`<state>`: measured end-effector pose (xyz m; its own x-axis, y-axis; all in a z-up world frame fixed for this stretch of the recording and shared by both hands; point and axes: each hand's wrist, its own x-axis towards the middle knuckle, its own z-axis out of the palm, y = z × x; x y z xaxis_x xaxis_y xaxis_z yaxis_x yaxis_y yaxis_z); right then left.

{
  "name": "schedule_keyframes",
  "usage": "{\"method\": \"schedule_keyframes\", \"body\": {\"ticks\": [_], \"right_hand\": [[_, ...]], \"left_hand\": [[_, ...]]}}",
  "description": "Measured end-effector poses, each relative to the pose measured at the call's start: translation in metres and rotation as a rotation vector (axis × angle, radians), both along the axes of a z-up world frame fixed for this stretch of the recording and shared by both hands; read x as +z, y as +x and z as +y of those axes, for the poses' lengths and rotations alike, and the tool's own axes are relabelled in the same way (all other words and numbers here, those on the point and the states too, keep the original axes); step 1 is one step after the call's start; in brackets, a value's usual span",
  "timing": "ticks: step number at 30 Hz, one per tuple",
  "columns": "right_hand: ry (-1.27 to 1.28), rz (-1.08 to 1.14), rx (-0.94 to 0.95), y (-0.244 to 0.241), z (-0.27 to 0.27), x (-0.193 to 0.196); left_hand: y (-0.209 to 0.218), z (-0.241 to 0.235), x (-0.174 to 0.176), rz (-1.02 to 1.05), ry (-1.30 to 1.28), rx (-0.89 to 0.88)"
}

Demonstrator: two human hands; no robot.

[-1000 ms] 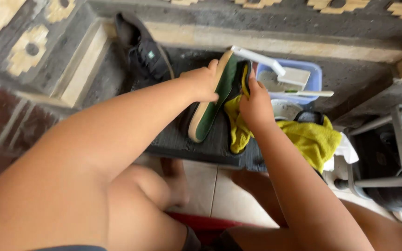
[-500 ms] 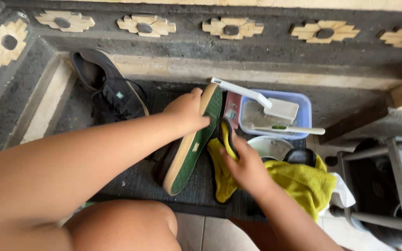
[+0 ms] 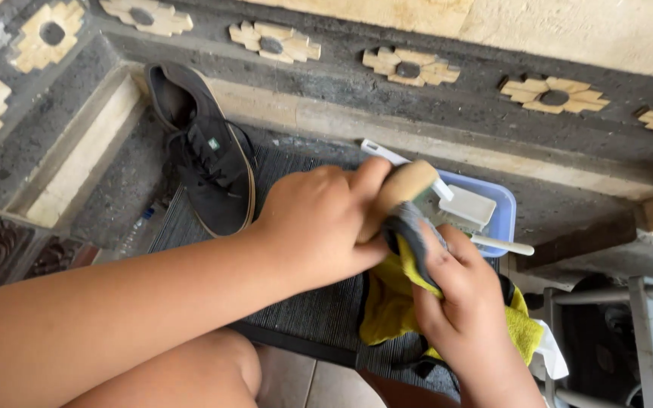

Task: Cleaning a black shoe by untying laces, scrubbing with a brush, and wiping with a cloth

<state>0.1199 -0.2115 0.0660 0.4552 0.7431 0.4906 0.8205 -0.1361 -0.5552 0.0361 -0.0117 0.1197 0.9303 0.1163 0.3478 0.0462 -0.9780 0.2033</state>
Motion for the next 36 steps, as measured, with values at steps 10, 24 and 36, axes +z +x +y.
{"method": "schedule_keyframes", "body": {"ticks": [10, 24, 36], "right_hand": [[0.026, 0.510, -0.300, 0.000, 0.022, -0.010], [0.142, 0.217, -0.098, -0.039, 0.031, 0.003], [-0.123, 0.417, -0.091, 0.000, 0.052, -0.083]], "left_hand": [[-0.048, -0.007, -0.010, -0.082, 0.089, -0.080], [-0.049, 0.004, 0.022, 0.033, -0.191, -0.037], [-0.057, 0.031, 0.035, 0.083, -0.288, 0.091]]}}
